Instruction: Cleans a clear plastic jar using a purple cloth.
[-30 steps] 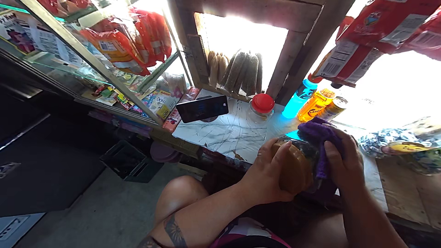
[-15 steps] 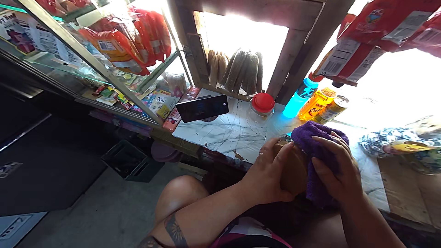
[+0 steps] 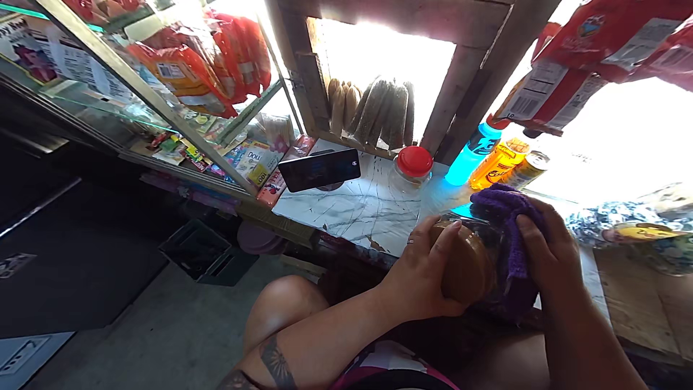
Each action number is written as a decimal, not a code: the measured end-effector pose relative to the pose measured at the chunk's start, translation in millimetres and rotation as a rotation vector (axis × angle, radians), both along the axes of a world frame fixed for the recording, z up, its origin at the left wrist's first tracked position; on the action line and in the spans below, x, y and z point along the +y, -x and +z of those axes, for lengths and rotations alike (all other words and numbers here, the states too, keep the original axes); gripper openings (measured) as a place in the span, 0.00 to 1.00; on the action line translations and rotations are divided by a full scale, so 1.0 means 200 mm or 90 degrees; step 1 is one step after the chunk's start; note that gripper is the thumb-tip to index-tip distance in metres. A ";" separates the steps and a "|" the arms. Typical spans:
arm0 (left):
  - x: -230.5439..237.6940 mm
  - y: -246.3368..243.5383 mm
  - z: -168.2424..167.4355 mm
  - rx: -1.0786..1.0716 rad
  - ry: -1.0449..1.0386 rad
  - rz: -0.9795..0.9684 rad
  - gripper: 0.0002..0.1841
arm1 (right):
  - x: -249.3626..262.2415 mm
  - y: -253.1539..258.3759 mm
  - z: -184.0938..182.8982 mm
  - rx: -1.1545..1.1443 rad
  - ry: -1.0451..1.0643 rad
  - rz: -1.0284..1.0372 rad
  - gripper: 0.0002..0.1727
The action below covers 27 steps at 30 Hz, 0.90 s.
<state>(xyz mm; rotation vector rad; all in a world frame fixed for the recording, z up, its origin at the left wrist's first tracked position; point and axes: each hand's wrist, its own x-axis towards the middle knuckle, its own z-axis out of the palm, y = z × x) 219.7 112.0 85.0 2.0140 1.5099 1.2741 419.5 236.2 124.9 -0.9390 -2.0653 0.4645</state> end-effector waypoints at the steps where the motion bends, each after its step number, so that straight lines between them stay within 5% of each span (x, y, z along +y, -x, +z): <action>1: 0.00 0.00 0.00 0.000 -0.001 0.000 0.67 | 0.01 0.00 0.00 0.003 0.013 -0.013 0.30; 17: 0.00 0.01 0.00 -0.027 0.063 0.018 0.68 | 0.09 -0.02 0.01 0.167 0.221 -0.080 0.25; 27: 0.02 0.01 -0.02 -0.045 0.041 0.035 0.69 | -0.03 0.01 -0.05 -0.023 0.014 -0.063 0.35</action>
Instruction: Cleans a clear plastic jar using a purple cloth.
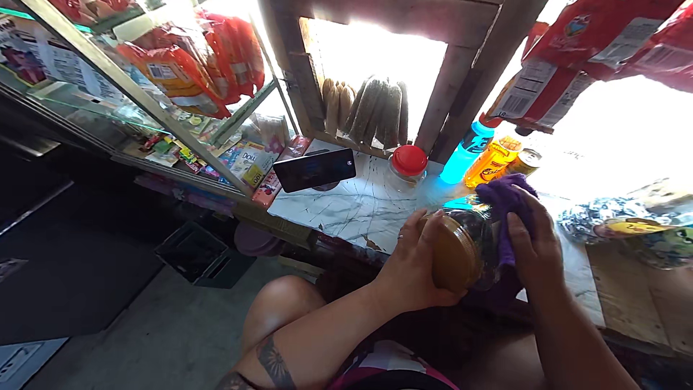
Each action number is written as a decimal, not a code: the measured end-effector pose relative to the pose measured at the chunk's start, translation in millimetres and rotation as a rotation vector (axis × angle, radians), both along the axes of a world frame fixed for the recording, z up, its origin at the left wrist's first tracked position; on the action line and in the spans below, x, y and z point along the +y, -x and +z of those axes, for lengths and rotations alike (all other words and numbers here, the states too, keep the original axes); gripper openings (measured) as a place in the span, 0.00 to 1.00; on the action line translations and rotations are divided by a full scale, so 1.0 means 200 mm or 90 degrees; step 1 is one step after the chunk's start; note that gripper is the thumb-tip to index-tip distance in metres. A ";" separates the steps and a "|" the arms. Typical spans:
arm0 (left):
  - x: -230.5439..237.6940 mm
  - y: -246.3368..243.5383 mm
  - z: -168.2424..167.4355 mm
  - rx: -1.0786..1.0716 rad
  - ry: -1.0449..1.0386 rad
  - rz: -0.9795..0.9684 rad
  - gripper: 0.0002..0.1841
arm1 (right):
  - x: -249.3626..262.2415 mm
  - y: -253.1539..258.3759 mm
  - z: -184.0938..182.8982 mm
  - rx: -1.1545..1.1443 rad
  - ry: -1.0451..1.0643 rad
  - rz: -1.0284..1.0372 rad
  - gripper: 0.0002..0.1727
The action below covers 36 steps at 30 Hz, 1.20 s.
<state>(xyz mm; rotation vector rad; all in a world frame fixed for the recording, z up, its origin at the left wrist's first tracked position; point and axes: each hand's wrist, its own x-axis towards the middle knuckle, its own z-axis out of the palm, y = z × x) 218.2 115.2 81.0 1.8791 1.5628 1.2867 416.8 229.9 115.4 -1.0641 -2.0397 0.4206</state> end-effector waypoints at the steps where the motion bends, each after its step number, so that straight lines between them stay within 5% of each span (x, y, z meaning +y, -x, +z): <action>1: 0.00 0.00 0.00 -0.009 0.008 0.007 0.70 | -0.02 0.02 0.00 -0.009 -0.023 0.026 0.35; 12: 0.01 0.01 0.01 -0.063 0.062 0.025 0.73 | -0.10 0.08 0.01 -0.038 -0.063 0.167 0.36; 22: 0.01 -0.01 0.01 -0.060 0.048 0.029 0.71 | 0.08 -0.01 0.03 -0.010 0.179 -0.011 0.42; 36: 0.00 -0.02 0.02 -0.048 0.044 0.024 0.70 | 0.14 -0.06 0.06 0.167 0.388 -0.123 0.33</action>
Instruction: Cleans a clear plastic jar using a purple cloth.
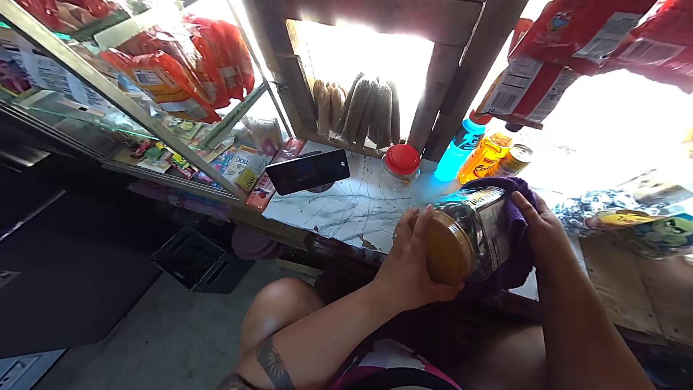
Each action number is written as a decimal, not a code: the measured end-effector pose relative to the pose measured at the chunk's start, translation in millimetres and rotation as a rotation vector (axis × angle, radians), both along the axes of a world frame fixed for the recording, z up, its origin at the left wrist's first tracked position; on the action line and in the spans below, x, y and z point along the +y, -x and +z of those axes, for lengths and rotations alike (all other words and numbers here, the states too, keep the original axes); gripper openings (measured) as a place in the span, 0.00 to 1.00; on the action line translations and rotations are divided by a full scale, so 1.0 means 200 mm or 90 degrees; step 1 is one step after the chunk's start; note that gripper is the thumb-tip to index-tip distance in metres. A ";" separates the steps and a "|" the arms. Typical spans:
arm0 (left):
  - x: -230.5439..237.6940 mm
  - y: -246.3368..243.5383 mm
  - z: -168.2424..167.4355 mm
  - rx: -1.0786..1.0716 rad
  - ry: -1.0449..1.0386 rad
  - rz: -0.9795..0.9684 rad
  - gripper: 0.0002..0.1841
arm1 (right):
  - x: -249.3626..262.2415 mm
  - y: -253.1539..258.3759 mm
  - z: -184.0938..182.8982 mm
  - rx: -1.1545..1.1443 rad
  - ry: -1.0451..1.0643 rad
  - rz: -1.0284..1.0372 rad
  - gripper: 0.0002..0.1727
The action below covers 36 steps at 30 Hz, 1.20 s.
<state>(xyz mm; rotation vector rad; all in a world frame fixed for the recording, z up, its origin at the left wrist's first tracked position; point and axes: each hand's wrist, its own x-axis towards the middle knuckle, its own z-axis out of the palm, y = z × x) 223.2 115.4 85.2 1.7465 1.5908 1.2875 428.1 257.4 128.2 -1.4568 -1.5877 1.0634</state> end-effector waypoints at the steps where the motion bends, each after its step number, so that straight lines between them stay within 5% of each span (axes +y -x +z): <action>1: 0.00 0.00 -0.01 0.006 -0.010 -0.004 0.70 | 0.00 0.00 0.01 0.008 0.019 -0.007 0.33; 10: 0.02 0.05 -0.03 0.193 -0.201 -0.137 0.65 | 0.05 -0.14 0.02 0.220 0.096 0.080 0.15; 15: 0.04 0.09 -0.03 0.263 -0.213 -0.155 0.65 | 0.04 -0.15 0.00 0.207 0.043 0.093 0.24; 18: 0.05 0.10 -0.03 0.219 -0.161 -0.136 0.61 | 0.05 -0.15 0.01 0.185 0.041 0.074 0.24; 23: 0.05 0.10 0.01 0.108 0.064 -0.070 0.68 | 0.06 -0.13 0.02 0.146 0.038 0.043 0.26; 30: 0.02 0.07 -0.03 -0.113 0.075 -0.101 0.74 | 0.01 -0.09 0.03 0.083 -0.004 0.042 0.29; 36: 0.02 0.04 -0.03 -0.160 0.091 -0.026 0.70 | -0.03 -0.09 0.01 0.034 -0.135 0.129 0.31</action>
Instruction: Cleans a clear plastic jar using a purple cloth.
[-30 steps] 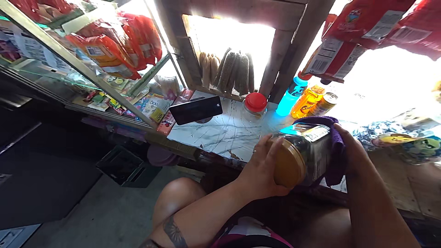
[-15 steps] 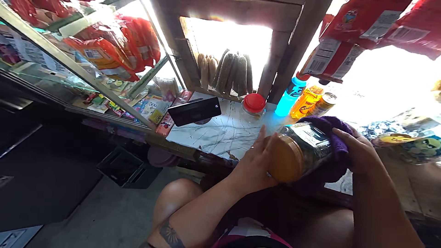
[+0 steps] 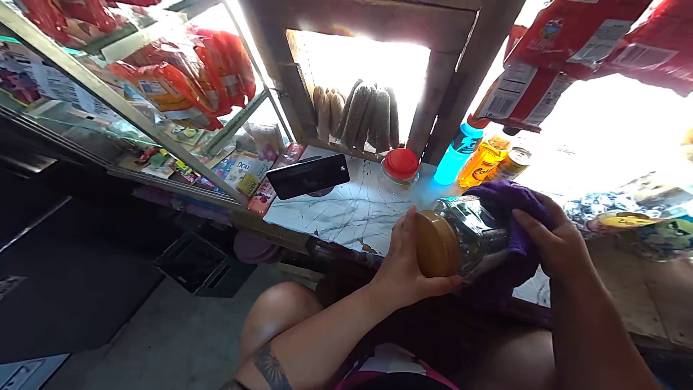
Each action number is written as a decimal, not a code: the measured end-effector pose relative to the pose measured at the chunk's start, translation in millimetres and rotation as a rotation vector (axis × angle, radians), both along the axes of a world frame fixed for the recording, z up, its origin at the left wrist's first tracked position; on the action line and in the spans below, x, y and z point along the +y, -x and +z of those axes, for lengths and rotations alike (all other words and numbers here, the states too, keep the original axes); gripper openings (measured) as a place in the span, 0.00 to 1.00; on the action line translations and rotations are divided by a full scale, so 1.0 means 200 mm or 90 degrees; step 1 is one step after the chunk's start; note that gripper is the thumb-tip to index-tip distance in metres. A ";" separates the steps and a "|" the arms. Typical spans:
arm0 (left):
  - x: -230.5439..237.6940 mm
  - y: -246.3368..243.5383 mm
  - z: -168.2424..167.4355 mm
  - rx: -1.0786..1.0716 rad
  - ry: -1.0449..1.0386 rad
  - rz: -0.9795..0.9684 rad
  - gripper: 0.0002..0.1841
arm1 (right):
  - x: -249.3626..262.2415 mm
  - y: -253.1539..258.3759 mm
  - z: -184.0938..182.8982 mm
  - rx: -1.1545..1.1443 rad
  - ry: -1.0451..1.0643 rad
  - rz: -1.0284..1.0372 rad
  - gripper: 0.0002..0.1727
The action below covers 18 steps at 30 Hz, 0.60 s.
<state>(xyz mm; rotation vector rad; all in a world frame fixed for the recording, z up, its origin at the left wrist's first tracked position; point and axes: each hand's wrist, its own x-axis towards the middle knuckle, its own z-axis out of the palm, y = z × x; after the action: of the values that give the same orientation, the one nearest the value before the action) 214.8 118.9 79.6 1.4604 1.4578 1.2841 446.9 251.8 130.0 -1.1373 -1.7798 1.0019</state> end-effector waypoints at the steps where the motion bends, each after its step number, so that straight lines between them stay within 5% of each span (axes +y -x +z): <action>1: 0.00 0.00 0.00 0.017 -0.025 0.002 0.69 | 0.00 -0.01 -0.01 -0.022 -0.022 0.016 0.31; 9: 0.02 0.04 0.00 0.151 -0.152 -0.013 0.68 | -0.09 0.02 0.00 -0.240 -0.216 0.122 0.35; 14: 0.02 0.05 -0.01 0.158 -0.174 -0.024 0.69 | -0.28 0.17 0.01 -0.174 -0.461 0.264 0.22; 18: 0.02 0.06 -0.02 0.164 -0.199 -0.030 0.68 | -0.24 0.17 0.01 -0.157 -0.467 0.270 0.23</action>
<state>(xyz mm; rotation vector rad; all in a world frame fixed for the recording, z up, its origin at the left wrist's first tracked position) 203.1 121.9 75.8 1.9146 1.4172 1.3798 412.5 204.0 132.1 -0.4383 -2.3647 0.3502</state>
